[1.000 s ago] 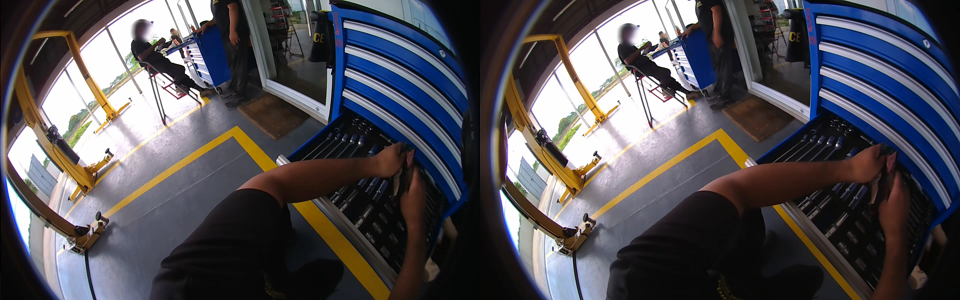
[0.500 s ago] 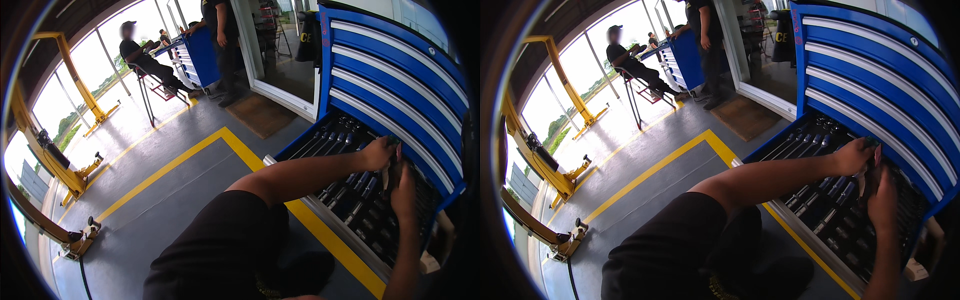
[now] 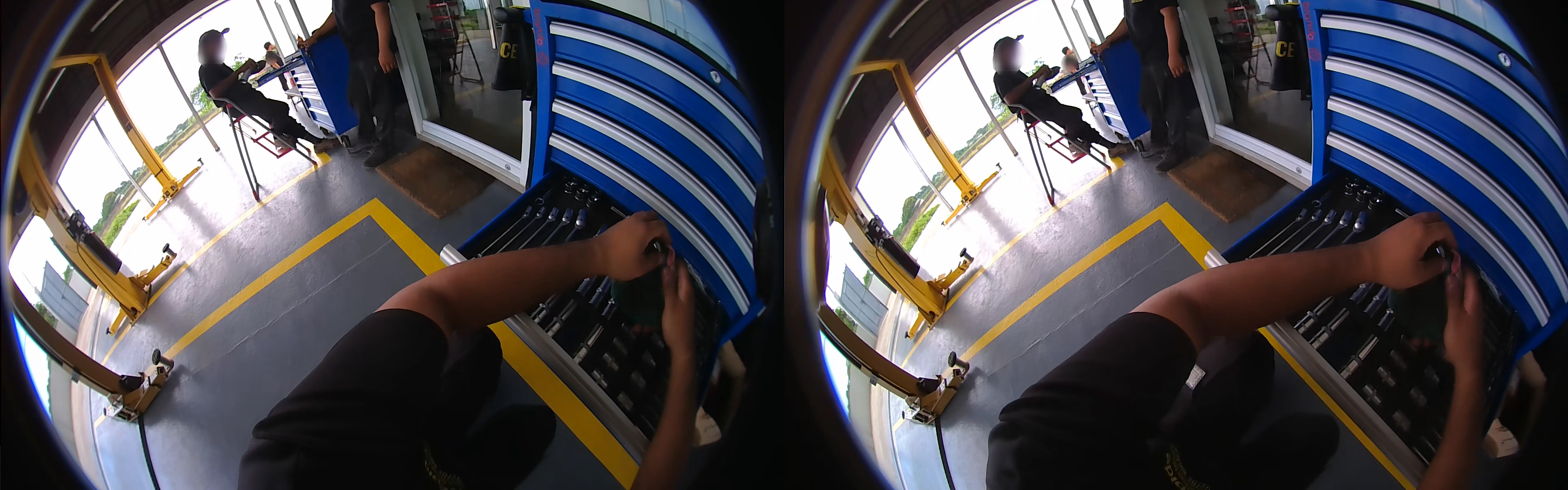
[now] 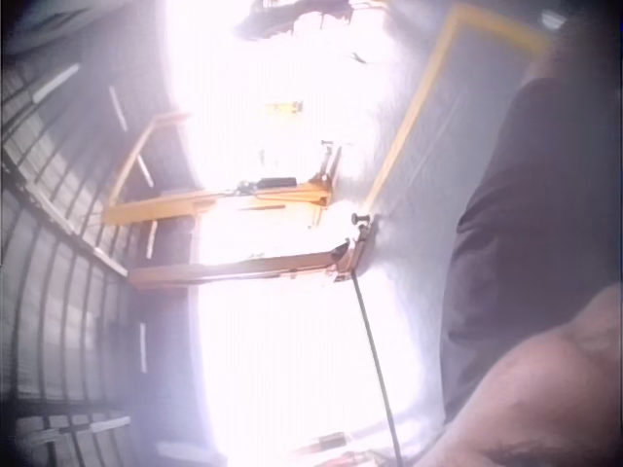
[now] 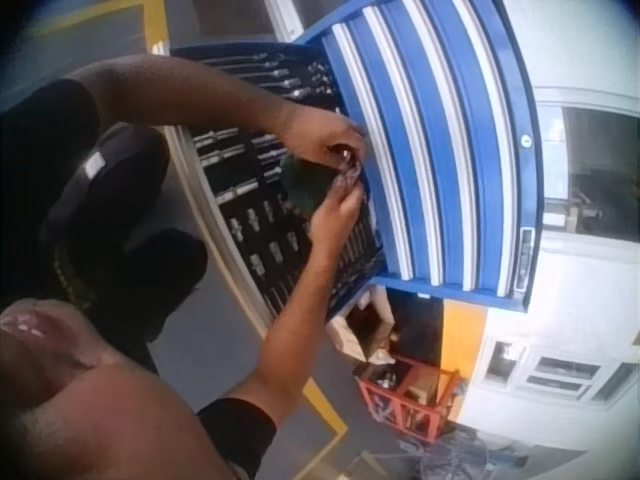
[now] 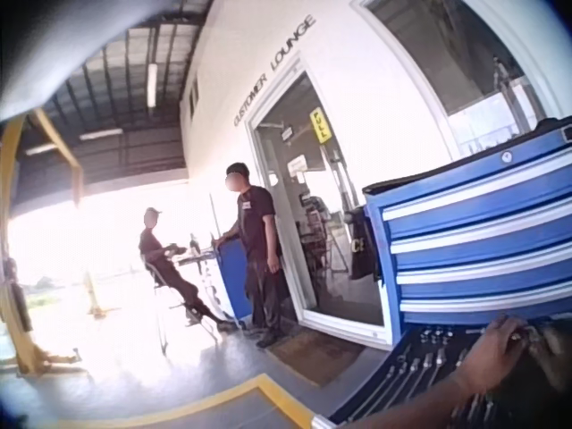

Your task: The person kneels before an open blue tool chest and wipes multiple metal sockets with a green cloth. They pick up each socket, wipe it, and place it back into its slot in the drawer.

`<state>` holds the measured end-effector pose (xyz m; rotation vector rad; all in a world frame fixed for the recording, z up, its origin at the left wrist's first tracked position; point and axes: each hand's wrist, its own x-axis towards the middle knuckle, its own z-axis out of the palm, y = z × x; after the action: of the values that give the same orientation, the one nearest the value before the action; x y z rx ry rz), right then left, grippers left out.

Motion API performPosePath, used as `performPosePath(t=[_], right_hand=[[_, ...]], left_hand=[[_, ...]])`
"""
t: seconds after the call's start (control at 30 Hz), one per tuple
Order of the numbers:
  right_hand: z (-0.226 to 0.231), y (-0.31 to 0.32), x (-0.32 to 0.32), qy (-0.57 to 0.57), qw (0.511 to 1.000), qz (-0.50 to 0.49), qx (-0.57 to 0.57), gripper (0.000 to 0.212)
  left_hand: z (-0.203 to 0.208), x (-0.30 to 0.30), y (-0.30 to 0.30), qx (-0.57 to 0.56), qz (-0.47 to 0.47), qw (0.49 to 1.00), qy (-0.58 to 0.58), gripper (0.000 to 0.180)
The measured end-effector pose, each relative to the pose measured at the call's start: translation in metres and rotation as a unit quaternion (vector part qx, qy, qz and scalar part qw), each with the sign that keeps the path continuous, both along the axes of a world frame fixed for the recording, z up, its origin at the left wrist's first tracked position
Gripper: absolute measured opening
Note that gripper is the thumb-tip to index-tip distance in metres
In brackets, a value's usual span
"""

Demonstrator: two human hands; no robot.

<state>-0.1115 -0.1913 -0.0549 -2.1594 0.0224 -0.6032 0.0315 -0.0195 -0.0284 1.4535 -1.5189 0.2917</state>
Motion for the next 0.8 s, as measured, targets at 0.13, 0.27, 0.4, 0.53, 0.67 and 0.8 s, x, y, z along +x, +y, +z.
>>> performPosePath(t=[0.13, 0.27, 0.4, 0.53, 0.67, 0.8], right_hand=[[-0.004, -0.003, 0.003, 0.032, 0.995, 0.017, 0.088, 0.061], [-0.01, -0.032, 0.0, 0.007, 0.996, -0.01, 0.094, 0.058], [0.005, -0.02, 0.003, -0.005, 0.993, -0.047, 0.108, 0.049], [0.007, -0.038, 0.005, 0.006, 0.991, -0.128, -0.032, 0.049], [0.018, -0.054, -0.023, 0.037, 0.978, -0.145, -0.142, 0.041], [0.037, -0.042, -0.028, 0.075, 0.979, -0.123, -0.147, 0.039]], left_hand=[[-0.001, 0.013, 0.007, 0.011, -0.048, 0.999, -0.015, 0.028], [0.008, 0.001, -0.006, 0.024, -0.025, 0.997, -0.068, 0.032], [0.013, 0.004, 0.003, 0.082, -0.018, 0.996, -0.034, 0.033], [0.0, 0.019, 0.013, 0.167, -0.097, 0.958, 0.211, 0.03], [0.021, 0.015, 0.012, 0.222, -0.137, 0.942, 0.21, 0.034], [0.023, 0.017, 0.019, 0.251, -0.159, 0.926, 0.232, 0.029]])
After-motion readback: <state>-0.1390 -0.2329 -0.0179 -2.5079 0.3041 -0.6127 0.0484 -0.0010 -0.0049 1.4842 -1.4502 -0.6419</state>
